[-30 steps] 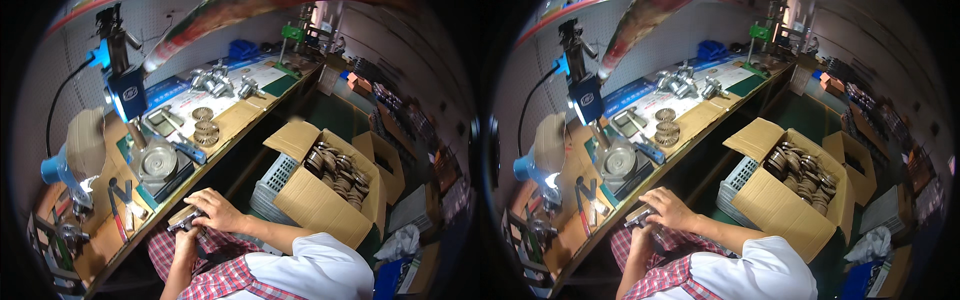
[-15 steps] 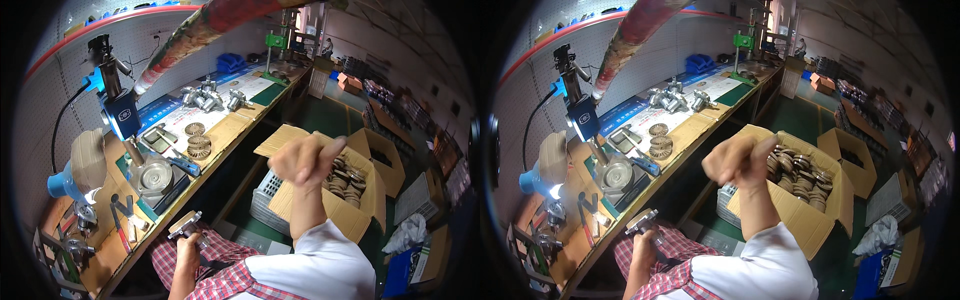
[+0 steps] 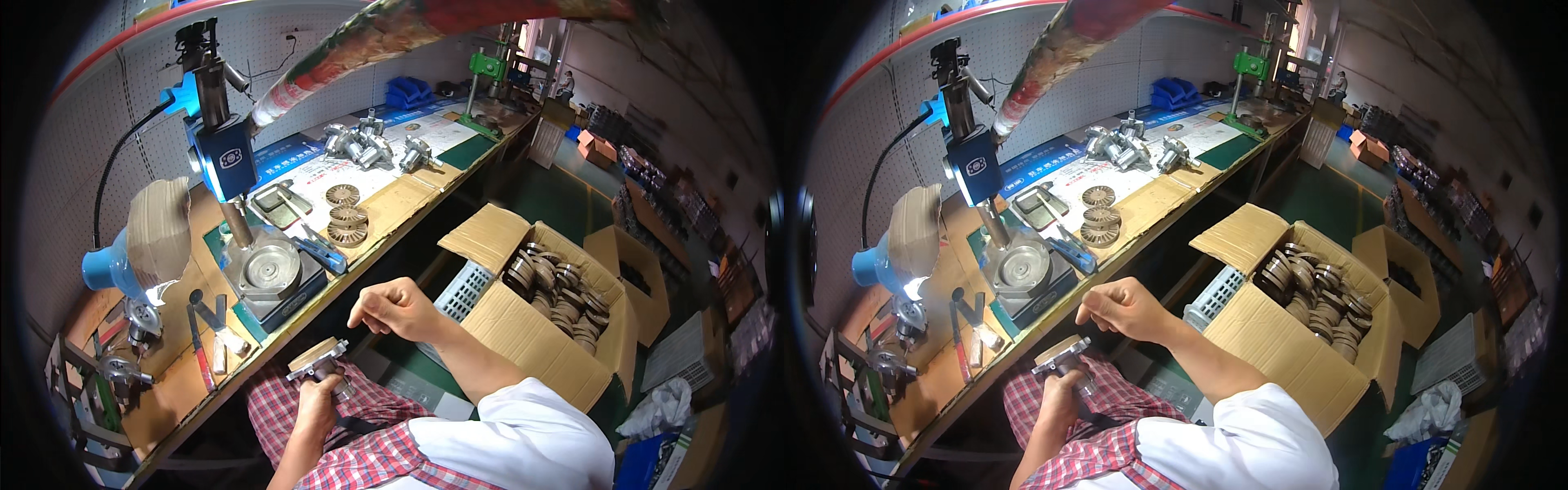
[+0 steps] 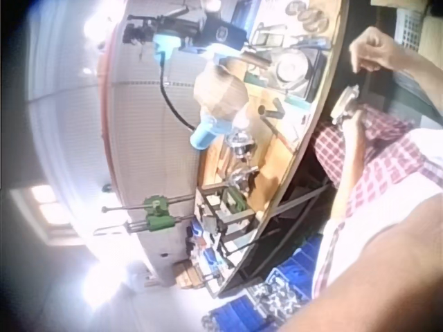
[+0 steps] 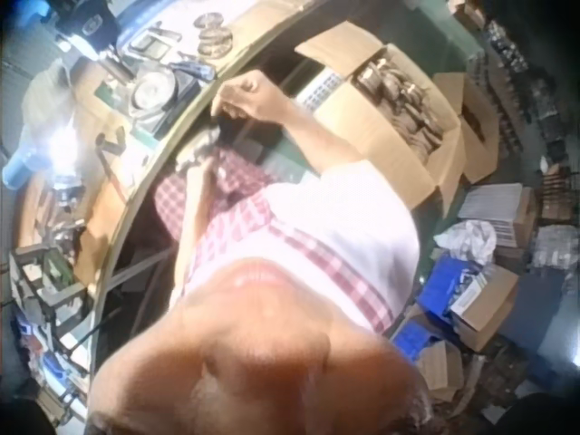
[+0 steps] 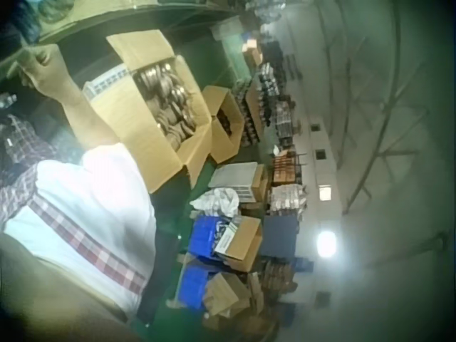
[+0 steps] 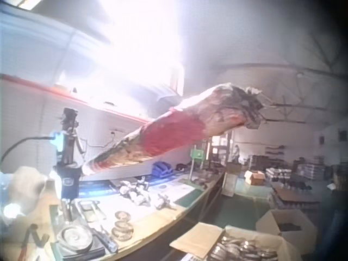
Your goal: The person assembles small metal parts at a workbench. They repeatedly pick up a metal housing, place a circular disc into it, and use a hammer to tap the disc into place. The person then wipes the assembled unit with a cloth and places it into a blue bin before repeating the process with another unit.
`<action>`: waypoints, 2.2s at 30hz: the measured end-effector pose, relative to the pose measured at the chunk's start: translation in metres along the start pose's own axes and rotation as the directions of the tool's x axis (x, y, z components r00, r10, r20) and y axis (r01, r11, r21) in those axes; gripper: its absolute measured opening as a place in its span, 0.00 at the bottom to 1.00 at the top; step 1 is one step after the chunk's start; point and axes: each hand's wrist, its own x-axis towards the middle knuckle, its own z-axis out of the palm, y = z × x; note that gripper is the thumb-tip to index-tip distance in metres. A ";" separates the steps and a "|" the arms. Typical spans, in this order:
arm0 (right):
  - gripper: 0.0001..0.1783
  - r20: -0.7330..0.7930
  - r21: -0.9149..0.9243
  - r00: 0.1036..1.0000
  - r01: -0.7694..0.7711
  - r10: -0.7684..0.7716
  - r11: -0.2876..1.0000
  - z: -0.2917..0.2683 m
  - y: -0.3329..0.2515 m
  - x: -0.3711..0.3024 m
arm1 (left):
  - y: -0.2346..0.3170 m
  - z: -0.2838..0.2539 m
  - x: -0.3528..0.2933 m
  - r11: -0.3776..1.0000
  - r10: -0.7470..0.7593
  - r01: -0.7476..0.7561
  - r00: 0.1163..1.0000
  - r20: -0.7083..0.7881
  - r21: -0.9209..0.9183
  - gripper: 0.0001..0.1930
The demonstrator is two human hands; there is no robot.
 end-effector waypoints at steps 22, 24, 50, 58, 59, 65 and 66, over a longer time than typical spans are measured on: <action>0.10 -0.127 -0.575 0.992 -0.066 -0.009 0.816 0.037 0.042 0.000 | 0.026 0.000 -0.004 0.989 0.078 -0.074 0.997 -0.026 0.128 0.12; 0.12 -0.093 -0.585 0.996 -0.045 -0.012 0.810 0.043 0.053 0.000 | 0.024 -0.004 -0.008 0.992 0.053 -0.046 0.997 -0.051 0.121 0.14; 0.43 -0.002 0.557 0.592 -0.669 0.806 0.493 0.060 0.125 -0.019 | -0.021 -0.051 0.017 0.555 0.477 -0.557 0.821 0.312 0.618 0.31; 0.39 -0.358 0.143 0.717 -0.591 0.598 0.794 0.099 0.184 -0.048 | -0.062 -0.093 0.000 0.834 0.291 -0.205 0.952 -0.093 0.512 0.24; 0.40 -0.368 0.099 0.728 -0.588 0.578 0.803 0.098 0.196 -0.056 | -0.056 -0.089 -0.003 0.976 0.148 -0.102 0.958 -0.245 0.194 0.19; 0.42 -0.331 -0.273 0.801 -0.588 0.499 0.762 0.125 0.190 -0.057 | -0.065 -0.079 -0.004 0.863 0.350 -0.164 0.876 -0.332 0.478 0.26; 0.42 -0.321 -0.301 0.801 -0.593 0.506 0.747 0.129 0.186 -0.059 | -0.065 -0.079 -0.008 0.745 0.454 -0.138 0.822 -0.344 0.652 0.25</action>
